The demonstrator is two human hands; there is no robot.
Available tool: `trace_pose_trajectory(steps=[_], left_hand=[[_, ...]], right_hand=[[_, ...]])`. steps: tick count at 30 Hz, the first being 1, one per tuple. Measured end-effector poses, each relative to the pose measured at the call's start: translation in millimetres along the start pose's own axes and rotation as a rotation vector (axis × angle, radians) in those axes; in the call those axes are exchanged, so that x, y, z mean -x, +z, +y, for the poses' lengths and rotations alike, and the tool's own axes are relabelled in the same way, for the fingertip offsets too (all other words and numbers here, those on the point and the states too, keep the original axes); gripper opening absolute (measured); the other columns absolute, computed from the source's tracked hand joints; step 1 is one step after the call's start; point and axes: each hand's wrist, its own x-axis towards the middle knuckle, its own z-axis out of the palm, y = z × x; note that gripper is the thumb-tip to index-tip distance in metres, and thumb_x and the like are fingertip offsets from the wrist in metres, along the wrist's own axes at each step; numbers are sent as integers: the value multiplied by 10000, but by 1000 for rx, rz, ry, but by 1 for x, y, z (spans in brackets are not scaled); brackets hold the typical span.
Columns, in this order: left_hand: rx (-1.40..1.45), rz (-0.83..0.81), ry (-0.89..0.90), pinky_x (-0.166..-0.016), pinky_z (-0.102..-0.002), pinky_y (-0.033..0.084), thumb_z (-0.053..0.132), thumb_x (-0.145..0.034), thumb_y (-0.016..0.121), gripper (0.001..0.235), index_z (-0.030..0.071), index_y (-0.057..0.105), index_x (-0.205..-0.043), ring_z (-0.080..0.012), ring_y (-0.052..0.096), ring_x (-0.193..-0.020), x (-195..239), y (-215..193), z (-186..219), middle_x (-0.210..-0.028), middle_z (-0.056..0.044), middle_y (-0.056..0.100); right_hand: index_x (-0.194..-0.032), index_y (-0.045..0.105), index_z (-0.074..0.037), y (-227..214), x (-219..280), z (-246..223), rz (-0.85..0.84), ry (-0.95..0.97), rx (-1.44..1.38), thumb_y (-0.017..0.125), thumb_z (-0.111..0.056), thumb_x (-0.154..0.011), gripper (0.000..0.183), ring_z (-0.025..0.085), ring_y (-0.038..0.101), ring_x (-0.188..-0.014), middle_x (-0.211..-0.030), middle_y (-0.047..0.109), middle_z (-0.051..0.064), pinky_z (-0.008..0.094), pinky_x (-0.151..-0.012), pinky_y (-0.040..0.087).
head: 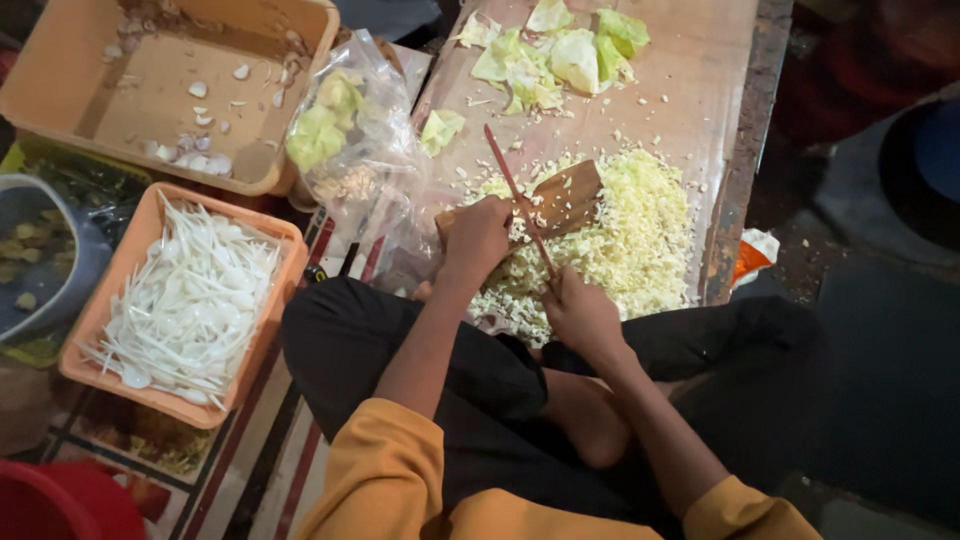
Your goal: The person sits cross-legged on the floor and uses a knife to chop cabbage on a wooden board. They repeatedly slice the cabbage into small pieces and occasionally scrape the chopped pieces together on the board.
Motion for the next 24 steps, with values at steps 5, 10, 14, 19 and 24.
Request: trace_pose_trajectory(steps=[5,10,14,19,24], left_hand=[[-12,25,-32,-776,-520,530,43,-829,640,74,63,703,-864,-412,682,-880,4,4,2,-902,-163,699],[-88,1,24,-785,-511,536,43,-824,631,67,56,686,-860,-398,684,-901,5,2,3,-893,-163,689],[-41,46,22,-778,-519,528,21,-818,615,99,61,694,-864,-403,680,-906,7,5,4,-905,-160,700],[0,-12,2,-762,-516,528,76,-814,641,45,55,680,-803,-400,683,-878,2,1,3,-853,-170,696],[3,-112,-7,-767,-510,542,449,-948,677,411,46,749,-911,-406,698,-892,41,-7,9,-923,-188,727]], right_hand=[[-1040,588,-85,-1,-2,1,5,-62,52,598,-436,-925,370,488,673,-885,-906,717,239,598,-768,506],[-1091,579,-90,-2,-1,-4,-21,-69,28,606,-415,-918,369,502,658,-867,-896,707,251,598,-758,497],[-1047,590,-74,-6,-4,0,-24,-64,5,625,-435,-922,383,469,665,-835,-835,699,232,579,-733,497],[-895,609,-38,4,-11,6,-94,-81,-138,638,-405,-922,369,403,688,-743,-747,686,200,505,-704,525],[-860,620,-30,-19,9,7,-37,-19,-450,643,-357,-934,336,294,689,-626,-662,683,159,429,-621,543]])
